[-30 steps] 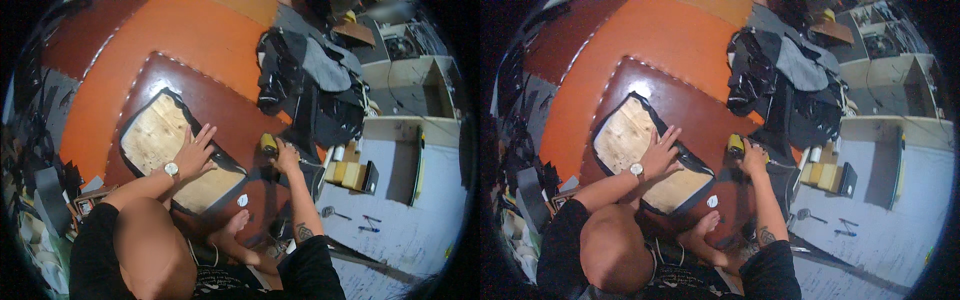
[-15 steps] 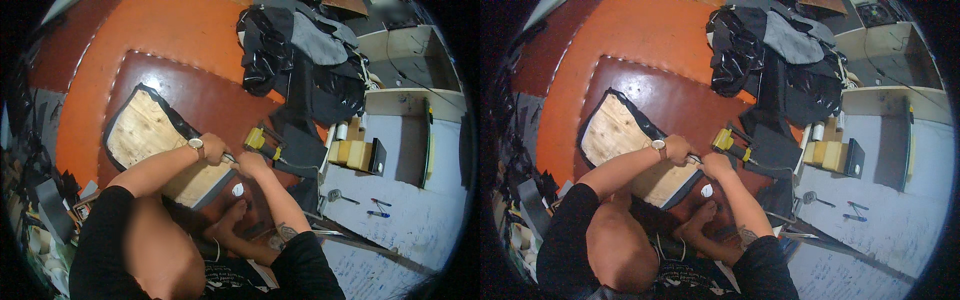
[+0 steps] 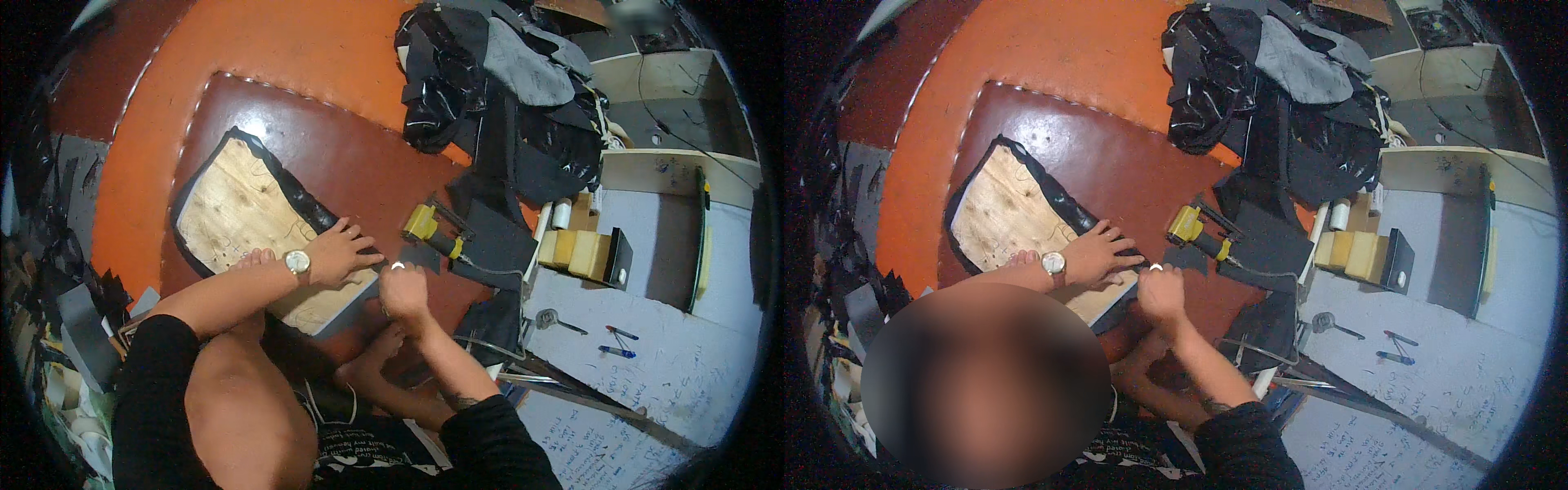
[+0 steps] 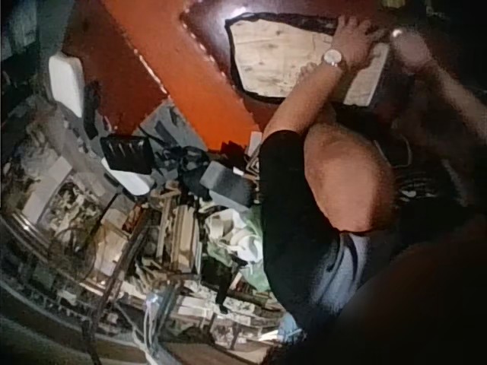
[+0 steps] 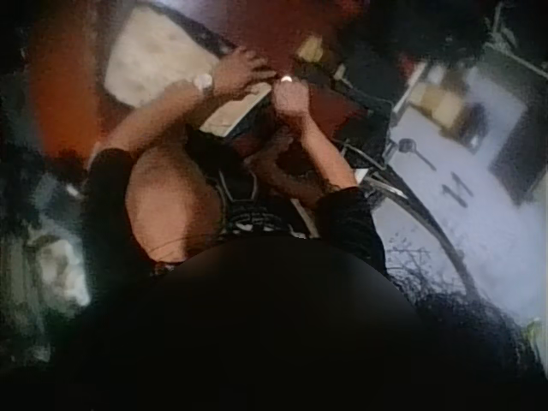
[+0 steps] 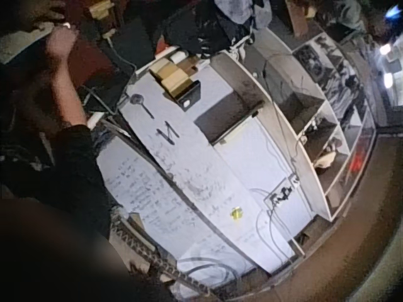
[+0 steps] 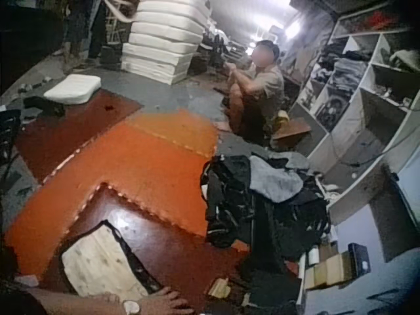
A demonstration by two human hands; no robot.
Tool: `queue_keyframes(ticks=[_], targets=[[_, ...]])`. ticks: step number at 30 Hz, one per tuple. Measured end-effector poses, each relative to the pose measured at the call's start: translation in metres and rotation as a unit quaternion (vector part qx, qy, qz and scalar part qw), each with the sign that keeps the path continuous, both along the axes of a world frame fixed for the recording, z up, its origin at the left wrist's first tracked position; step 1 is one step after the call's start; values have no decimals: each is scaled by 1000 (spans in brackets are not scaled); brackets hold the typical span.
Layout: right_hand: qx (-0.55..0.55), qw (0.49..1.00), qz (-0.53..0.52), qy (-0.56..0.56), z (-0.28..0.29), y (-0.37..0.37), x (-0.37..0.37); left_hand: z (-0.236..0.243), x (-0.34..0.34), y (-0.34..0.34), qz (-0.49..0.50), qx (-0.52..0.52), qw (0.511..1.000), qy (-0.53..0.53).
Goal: The person sits on the floor and uses a staple gun to attach black leather to a rectangular wooden board. They repeatedly staple along the edges, flip the board to work on different sides, and smooth the leather with their hands. Another person is visible in the background using a phone.
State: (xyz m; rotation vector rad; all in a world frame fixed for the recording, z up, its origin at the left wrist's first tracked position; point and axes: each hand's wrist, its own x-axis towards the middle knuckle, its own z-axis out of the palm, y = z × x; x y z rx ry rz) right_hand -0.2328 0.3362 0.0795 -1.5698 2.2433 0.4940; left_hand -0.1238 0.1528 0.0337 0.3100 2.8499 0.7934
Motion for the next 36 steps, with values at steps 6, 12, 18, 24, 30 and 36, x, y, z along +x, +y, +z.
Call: queue_keyframes(ticks=[6, 12, 18, 24, 30, 36], targets=[[-8, 961, -256, -102, 8, -6, -35, -19, 24, 6, 18, -87, 996, 31], [-23, 973, -228, 0, -43, 25, -128, -24, 27, 7, 13, -81, 996, 40], [41, 977, -210, -1, -31, -4, -124, -34, 32, 7, 11, -89, 995, 42], [102, 992, -50, -48, 32, -3, -123, -34, 34, 9, 15, -79, 995, 52], [129, 979, 97, -126, 81, -28, -96, -33, 34, 5, 8, -85, 995, 54], [213, 965, 131, -83, 62, -40, -79, -33, 34, -2, -18, -73, 996, 52]])
